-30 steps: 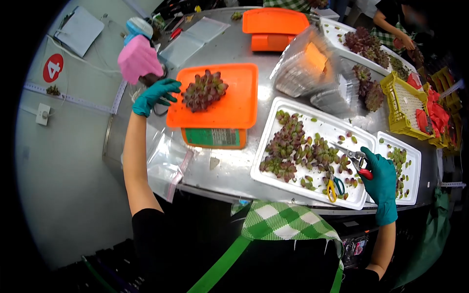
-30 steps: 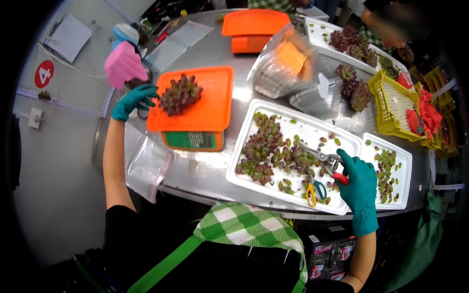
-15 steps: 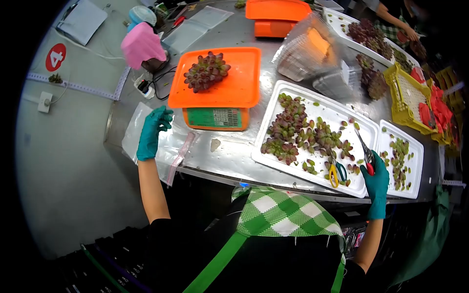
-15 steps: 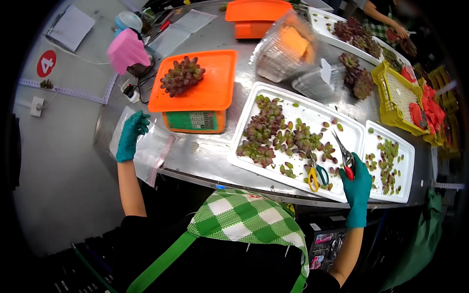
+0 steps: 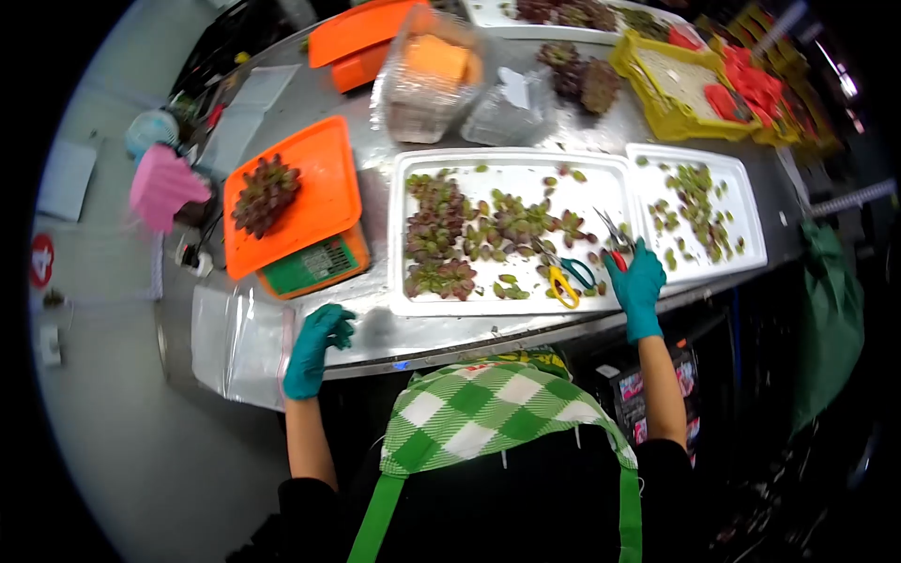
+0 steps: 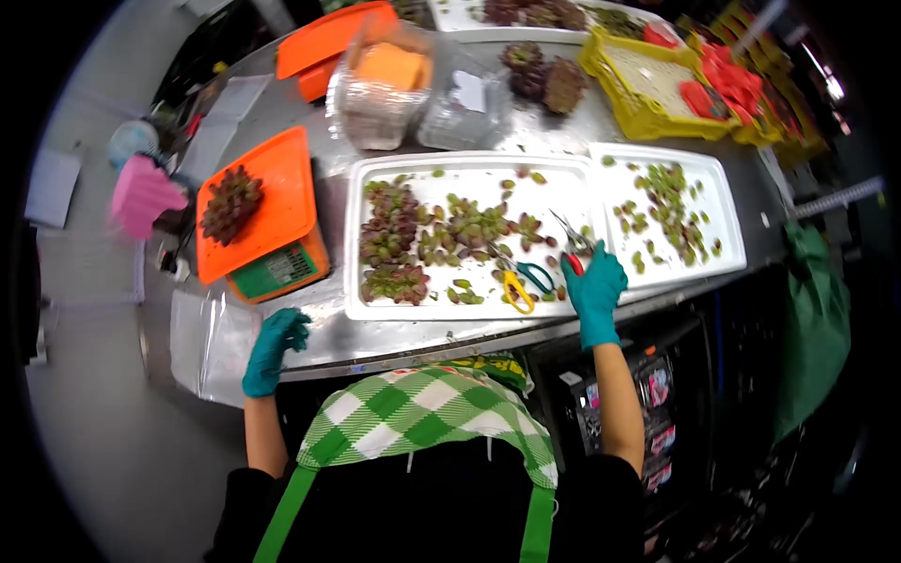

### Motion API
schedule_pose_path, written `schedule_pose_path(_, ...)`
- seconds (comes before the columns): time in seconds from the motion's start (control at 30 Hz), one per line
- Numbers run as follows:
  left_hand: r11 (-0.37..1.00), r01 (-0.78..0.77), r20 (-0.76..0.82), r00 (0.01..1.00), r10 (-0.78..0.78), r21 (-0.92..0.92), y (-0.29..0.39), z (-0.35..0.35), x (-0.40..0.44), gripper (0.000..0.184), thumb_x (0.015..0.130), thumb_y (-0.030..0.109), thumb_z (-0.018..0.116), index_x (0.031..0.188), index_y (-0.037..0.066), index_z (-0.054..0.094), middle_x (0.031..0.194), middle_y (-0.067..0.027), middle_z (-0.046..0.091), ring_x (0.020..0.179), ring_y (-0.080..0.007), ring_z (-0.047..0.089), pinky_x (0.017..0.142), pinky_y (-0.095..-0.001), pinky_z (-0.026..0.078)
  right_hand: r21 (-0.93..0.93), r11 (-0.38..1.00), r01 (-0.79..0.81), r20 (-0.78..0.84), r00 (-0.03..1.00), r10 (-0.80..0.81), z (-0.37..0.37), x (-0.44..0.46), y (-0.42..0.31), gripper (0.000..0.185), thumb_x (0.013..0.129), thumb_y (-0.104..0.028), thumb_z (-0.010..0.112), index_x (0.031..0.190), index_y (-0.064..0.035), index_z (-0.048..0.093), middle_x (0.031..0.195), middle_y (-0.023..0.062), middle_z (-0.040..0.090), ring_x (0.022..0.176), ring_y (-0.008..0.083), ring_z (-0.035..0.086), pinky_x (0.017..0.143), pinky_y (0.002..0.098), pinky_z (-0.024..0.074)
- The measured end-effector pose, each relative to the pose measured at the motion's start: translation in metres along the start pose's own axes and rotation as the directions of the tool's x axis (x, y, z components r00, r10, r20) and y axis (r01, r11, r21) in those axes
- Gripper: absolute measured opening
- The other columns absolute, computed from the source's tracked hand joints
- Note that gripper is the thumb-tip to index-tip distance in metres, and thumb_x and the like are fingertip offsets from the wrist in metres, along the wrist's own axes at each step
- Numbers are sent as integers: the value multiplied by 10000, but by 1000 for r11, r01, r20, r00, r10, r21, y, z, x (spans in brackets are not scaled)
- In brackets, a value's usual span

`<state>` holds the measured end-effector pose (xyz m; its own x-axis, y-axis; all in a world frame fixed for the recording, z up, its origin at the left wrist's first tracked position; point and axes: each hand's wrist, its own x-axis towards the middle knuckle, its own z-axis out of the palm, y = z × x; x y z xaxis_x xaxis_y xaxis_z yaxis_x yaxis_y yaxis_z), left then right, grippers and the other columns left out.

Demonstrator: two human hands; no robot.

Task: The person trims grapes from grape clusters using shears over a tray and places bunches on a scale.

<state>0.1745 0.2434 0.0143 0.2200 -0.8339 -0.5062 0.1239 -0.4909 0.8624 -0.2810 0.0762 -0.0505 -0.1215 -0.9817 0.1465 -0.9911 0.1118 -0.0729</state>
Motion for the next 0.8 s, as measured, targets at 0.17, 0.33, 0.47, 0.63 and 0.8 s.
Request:
schedule_pose_path(0.17, 994, 99, 9, 995, -100, 55, 4, 21, 0, 278, 839, 292, 492, 838, 27, 576, 663, -35, 551, 566, -97, 521, 535, -203, 410, -113, 993, 44, 51, 998, -39, 22, 2, -3, 771, 634, -466, 652, 1209, -22, 393, 893, 130, 504, 851, 284, 486, 807, 448, 333)
schedule_pose_path(0.33, 993, 86, -104, 992, -78, 79, 2, 12, -19, 284, 838, 288, 492, 853, 19, 583, 670, -30, 550, 584, -91, 519, 550, -192, 402, -170, 984, 58, 15, 998, -57, 31, 3, -14, 820, 668, -541, 586, 1258, -34, 325, 1047, 134, 458, 999, 305, 422, 949, 505, 216)
schedule_pose_path(0.47, 996, -82, -224, 970, 90, 47, 11, -40, -16, 238, 816, 262, 539, 856, 32, 581, 665, -33, 563, 556, -98, 531, 520, -202, 402, -53, 993, 106, -6, 994, -106, 14, -5, -42, 725, 687, -484, 607, 1260, -112, 365, 1236, 154, 373, 1156, 292, 342, 943, 528, 217)
schedule_pose_path(0.63, 910, -385, -417, 809, 414, 157, 49, -147, 56, 302, 821, 286, 538, 1028, 67, 523, 833, -25, 567, 691, -96, 525, 631, -220, 399, 959, 256, -121, 204, 923, -327, -42, -25, -205, 535, 803, -179, 572, 1276, -84, 342, 1156, 126, 462, 1040, 194, 477, 823, 309, 415)
schedule_pose_path(0.8, 891, -442, -274, 848, 453, 105, 86, -199, 126, 437, 834, 378, 500, 1168, 101, 448, 1080, -20, 490, 887, -110, 491, 747, -237, 376, 833, -47, -552, 355, 596, -720, -65, -53, -385, 644, 819, -340, 536, 1308, -44, 238, 1170, 143, 431, 1043, 215, 479, 839, 302, 393)
